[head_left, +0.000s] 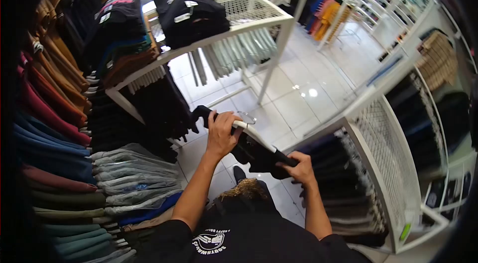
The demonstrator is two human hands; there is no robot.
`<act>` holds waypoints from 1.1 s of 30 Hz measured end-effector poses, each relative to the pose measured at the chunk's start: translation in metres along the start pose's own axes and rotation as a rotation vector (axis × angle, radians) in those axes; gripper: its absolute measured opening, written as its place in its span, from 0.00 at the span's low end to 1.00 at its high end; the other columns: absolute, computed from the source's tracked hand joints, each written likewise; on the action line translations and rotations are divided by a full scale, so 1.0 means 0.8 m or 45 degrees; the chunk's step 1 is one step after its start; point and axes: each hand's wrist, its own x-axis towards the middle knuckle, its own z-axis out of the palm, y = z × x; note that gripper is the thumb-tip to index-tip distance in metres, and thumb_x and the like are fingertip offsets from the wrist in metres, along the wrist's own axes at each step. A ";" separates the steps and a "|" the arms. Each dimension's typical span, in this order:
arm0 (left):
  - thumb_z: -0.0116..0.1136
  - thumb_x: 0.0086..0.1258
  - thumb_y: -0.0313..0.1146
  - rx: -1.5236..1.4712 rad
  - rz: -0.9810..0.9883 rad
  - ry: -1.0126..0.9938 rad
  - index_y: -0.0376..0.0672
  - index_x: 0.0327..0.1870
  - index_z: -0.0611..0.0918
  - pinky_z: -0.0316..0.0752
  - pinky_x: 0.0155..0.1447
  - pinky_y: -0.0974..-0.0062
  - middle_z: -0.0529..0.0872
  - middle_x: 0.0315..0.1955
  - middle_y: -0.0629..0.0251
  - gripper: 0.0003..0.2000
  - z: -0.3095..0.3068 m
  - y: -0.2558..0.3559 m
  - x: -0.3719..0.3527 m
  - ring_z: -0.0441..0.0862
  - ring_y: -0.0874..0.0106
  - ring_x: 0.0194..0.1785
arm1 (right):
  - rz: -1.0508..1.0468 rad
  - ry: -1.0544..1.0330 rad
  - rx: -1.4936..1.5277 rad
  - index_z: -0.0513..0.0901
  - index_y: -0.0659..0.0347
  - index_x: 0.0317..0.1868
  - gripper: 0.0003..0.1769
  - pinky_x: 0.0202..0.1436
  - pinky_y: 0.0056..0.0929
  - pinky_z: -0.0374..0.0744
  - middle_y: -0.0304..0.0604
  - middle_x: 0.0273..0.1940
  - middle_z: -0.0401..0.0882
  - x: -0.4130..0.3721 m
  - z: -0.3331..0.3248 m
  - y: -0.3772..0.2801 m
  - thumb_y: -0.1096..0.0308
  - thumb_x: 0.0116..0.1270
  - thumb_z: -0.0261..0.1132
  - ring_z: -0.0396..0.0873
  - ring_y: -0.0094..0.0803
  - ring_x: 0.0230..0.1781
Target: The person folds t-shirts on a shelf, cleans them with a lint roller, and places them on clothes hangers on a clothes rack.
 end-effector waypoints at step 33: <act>0.62 0.76 0.38 -0.918 0.517 -1.186 0.36 0.46 0.81 0.79 0.40 0.62 0.87 0.29 0.45 0.12 0.135 0.610 -0.153 0.88 0.47 0.36 | 0.275 1.290 -0.851 0.85 0.55 0.62 0.28 0.65 0.44 0.72 0.42 0.55 0.83 -0.572 -0.304 0.041 0.59 0.61 0.79 0.79 0.44 0.58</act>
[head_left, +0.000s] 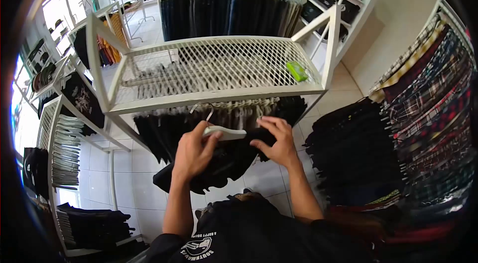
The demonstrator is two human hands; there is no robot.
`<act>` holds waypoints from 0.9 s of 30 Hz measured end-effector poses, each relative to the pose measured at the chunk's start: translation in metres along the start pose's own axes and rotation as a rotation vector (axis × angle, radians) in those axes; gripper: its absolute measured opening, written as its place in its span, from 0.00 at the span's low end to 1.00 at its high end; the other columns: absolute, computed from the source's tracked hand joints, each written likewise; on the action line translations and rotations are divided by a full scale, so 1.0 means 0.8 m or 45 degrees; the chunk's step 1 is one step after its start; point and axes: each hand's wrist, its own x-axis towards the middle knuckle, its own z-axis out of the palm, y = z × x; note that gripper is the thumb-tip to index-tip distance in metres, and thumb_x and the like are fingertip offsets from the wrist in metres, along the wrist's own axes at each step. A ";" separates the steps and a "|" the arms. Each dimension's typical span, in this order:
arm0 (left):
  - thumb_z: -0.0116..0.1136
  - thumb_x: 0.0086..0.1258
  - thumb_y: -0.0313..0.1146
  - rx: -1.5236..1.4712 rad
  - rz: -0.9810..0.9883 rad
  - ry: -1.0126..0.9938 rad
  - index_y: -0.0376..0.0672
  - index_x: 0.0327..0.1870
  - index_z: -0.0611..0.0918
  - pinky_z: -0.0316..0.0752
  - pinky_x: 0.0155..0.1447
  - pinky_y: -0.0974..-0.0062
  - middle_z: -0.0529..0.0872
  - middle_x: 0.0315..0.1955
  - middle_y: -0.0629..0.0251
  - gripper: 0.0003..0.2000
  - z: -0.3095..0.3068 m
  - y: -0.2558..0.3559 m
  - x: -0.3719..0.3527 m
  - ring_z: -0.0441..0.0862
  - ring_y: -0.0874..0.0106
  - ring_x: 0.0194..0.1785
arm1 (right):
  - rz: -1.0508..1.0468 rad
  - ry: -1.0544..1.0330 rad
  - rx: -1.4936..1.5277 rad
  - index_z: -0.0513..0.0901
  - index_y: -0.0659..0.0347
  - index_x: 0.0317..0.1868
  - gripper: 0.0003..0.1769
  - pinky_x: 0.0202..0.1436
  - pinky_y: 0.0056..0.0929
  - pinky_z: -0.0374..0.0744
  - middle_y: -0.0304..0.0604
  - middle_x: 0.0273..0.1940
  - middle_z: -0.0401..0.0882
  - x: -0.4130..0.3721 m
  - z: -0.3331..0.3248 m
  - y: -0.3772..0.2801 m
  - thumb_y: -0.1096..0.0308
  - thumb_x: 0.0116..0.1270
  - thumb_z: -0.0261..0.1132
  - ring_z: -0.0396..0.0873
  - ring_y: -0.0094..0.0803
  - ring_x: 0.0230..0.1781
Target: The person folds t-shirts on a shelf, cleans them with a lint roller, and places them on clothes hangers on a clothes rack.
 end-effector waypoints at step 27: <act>0.61 0.80 0.44 -0.096 -0.330 0.553 0.36 0.40 0.83 0.69 0.32 0.78 0.80 0.22 0.71 0.17 -0.030 -0.009 -0.063 0.75 0.81 0.27 | -0.286 0.065 0.372 0.69 0.50 0.78 0.38 0.54 0.44 0.82 0.55 0.57 0.74 0.028 0.099 -0.077 0.58 0.70 0.72 0.80 0.51 0.52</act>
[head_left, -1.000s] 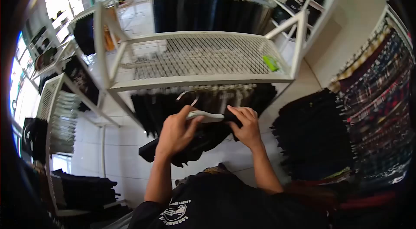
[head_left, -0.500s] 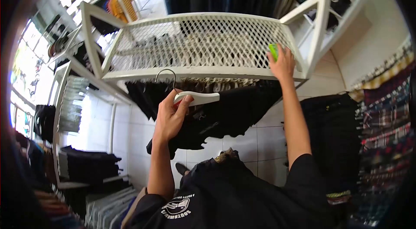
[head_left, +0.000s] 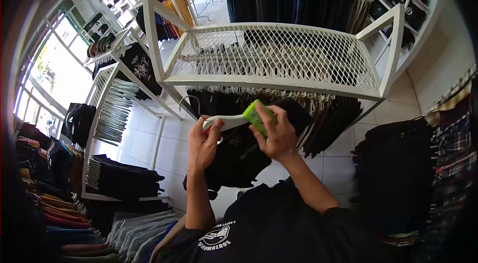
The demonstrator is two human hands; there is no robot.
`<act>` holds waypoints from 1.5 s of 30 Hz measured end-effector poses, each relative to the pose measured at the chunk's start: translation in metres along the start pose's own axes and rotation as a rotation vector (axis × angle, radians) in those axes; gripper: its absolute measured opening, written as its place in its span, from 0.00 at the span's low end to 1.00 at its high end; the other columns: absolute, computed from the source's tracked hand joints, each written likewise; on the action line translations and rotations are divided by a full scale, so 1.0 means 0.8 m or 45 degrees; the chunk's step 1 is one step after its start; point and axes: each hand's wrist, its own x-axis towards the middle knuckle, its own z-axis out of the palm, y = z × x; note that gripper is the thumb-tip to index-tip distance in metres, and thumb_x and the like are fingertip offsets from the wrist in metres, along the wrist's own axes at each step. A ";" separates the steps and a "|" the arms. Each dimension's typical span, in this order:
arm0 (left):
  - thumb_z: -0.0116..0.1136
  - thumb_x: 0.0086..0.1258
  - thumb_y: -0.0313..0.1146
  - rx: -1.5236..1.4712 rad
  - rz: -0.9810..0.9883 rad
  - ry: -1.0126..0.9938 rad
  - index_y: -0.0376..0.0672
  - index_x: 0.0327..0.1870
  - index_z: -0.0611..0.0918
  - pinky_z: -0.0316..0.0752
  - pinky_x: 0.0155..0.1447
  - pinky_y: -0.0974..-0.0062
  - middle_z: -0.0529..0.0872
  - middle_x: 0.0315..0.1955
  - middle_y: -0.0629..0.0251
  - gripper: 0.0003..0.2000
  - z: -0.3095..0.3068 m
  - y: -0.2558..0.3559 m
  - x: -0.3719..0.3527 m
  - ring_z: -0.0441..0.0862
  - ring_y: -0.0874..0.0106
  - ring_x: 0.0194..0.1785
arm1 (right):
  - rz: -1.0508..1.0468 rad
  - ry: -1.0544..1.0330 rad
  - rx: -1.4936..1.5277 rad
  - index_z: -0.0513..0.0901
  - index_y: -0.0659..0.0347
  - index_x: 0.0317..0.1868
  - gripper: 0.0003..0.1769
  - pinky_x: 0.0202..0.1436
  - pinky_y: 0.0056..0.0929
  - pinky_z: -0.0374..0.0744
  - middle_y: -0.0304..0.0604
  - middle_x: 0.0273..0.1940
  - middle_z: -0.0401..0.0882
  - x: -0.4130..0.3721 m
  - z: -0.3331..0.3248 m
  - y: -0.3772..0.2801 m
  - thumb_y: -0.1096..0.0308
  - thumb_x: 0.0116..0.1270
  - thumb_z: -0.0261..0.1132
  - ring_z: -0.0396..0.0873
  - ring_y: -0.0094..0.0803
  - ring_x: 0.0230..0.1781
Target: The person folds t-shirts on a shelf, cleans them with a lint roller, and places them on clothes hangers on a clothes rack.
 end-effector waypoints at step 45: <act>0.75 0.65 0.33 0.196 -0.030 0.272 0.41 0.44 0.88 0.76 0.38 0.74 0.87 0.26 0.62 0.10 -0.259 -0.067 -0.154 0.83 0.73 0.30 | -0.001 -0.265 0.485 0.71 0.54 0.76 0.33 0.56 0.41 0.80 0.55 0.56 0.71 -0.001 0.157 -0.209 0.61 0.73 0.69 0.77 0.47 0.54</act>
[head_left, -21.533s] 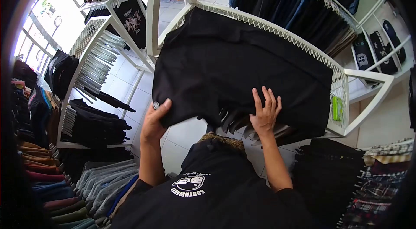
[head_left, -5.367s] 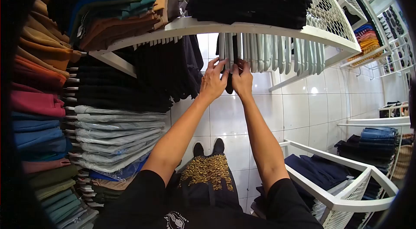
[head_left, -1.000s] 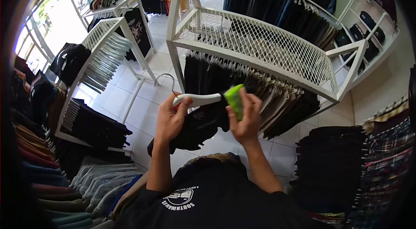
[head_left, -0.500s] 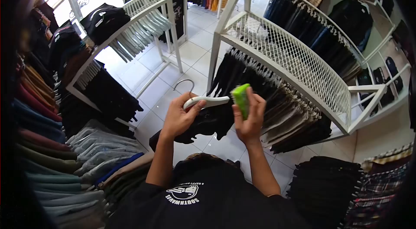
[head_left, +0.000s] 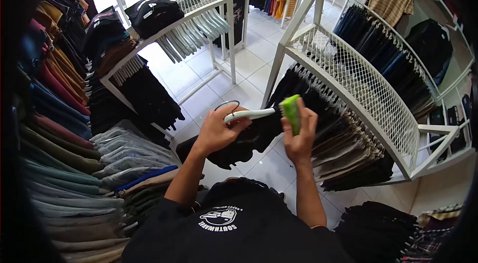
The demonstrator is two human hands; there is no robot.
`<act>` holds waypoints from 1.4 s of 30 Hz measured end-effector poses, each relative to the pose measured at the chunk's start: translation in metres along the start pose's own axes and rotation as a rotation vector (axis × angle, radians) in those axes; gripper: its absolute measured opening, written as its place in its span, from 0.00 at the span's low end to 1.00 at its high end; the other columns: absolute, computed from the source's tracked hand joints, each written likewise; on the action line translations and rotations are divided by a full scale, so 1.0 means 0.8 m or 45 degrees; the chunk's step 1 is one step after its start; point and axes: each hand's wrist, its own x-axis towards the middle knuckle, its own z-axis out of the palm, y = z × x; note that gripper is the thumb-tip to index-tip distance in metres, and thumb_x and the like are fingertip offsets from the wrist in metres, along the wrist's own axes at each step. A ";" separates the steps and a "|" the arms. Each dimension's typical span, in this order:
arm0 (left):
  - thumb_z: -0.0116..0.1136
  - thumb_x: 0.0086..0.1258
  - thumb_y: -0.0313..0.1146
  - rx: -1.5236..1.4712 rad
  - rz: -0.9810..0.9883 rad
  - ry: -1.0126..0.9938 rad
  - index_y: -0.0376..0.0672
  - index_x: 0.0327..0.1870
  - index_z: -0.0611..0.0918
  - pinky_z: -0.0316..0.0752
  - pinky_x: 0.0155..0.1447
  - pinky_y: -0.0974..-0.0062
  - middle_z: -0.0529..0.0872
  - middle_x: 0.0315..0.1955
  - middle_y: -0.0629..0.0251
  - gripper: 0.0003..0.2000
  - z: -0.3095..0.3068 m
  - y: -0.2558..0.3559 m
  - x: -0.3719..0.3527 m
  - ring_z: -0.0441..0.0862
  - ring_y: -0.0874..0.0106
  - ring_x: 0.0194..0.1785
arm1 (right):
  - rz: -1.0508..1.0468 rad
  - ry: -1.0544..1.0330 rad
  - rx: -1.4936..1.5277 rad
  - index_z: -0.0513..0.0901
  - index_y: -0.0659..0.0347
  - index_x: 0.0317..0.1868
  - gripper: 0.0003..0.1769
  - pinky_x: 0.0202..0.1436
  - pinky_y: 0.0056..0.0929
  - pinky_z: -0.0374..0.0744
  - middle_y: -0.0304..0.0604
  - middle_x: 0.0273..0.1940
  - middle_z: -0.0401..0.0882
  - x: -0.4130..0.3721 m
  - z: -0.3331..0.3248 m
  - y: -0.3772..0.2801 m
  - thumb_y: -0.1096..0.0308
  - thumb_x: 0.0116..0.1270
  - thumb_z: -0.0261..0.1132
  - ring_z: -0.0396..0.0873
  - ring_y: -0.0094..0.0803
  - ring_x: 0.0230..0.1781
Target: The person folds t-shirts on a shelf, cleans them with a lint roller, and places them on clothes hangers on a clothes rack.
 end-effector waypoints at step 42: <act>0.68 0.58 0.32 1.137 1.047 0.310 0.51 0.60 0.87 0.71 0.27 0.78 0.72 0.22 0.76 0.24 -0.062 -0.050 -0.025 0.73 0.80 0.23 | -0.029 -0.066 -0.005 0.80 0.48 0.71 0.31 0.55 0.41 0.81 0.50 0.50 0.77 0.071 0.003 0.002 0.59 0.67 0.75 0.82 0.45 0.48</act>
